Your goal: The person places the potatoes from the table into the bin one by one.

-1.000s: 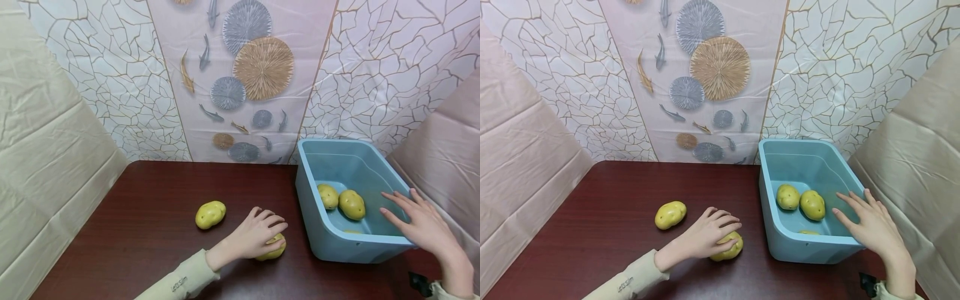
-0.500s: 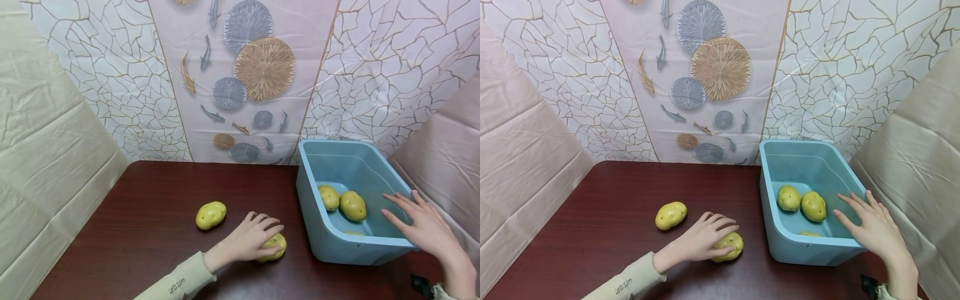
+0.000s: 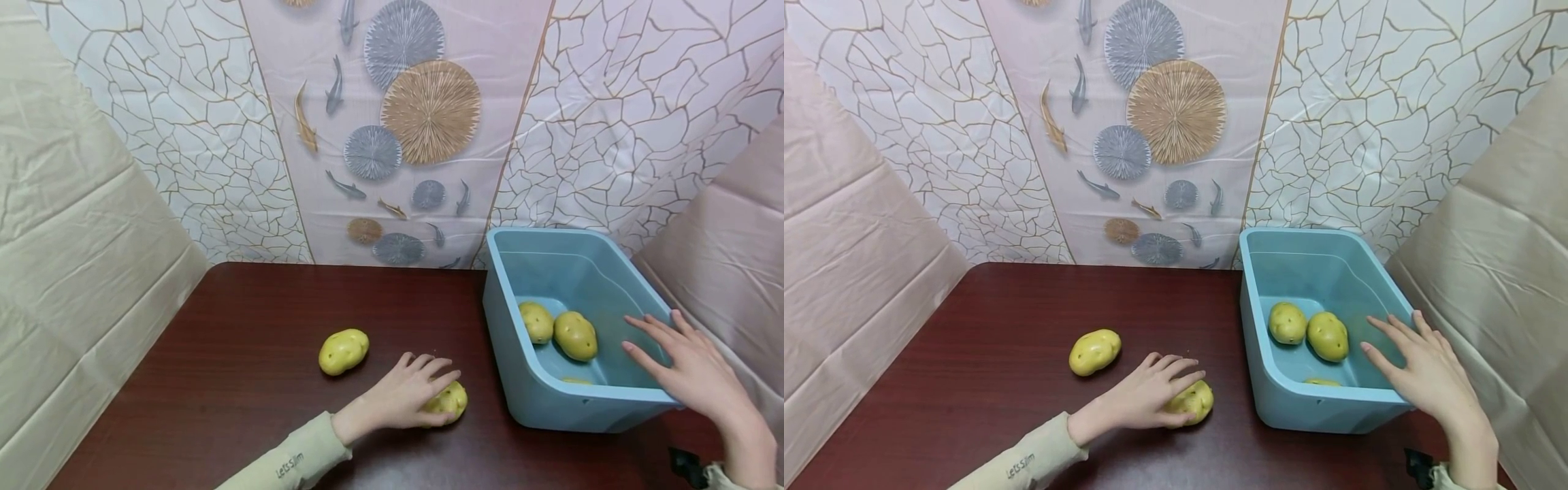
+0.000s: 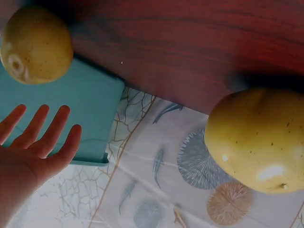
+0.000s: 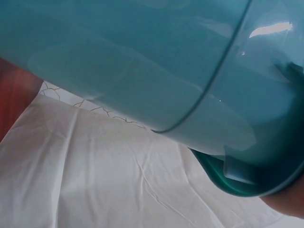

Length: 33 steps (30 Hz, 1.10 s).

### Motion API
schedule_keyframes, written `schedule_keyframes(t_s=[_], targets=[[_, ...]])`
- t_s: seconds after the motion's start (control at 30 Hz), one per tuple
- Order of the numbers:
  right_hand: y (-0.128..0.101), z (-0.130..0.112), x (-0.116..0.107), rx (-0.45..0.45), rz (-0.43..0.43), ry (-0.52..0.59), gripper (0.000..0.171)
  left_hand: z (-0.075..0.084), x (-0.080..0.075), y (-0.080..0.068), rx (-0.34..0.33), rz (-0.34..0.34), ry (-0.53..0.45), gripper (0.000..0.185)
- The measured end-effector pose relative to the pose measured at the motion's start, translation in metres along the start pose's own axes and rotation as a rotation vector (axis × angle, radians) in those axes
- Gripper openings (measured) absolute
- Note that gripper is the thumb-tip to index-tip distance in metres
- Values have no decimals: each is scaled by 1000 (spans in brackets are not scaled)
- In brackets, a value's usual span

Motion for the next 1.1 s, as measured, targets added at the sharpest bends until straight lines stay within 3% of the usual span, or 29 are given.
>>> schedule_keyframes(t_s=[0.3, 1.1], targets=[[-1, -4, -1, 6, -3, -1, 60, 5, 11, -4, 37, -52, -26, 63], [-2, -8, -1, 10, -5, -1, 59, 18, 26, -8, 88, -99, 27, 74]])
Point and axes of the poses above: each hand's wrist, its own y-axis towards the middle knuckle, its own x-axis out of the palm, z = x × y, the point moved 8 cm from there along y, towards the middle knuckle, and after that the axes turned 15 degrees about y, right-handed, at the moved point
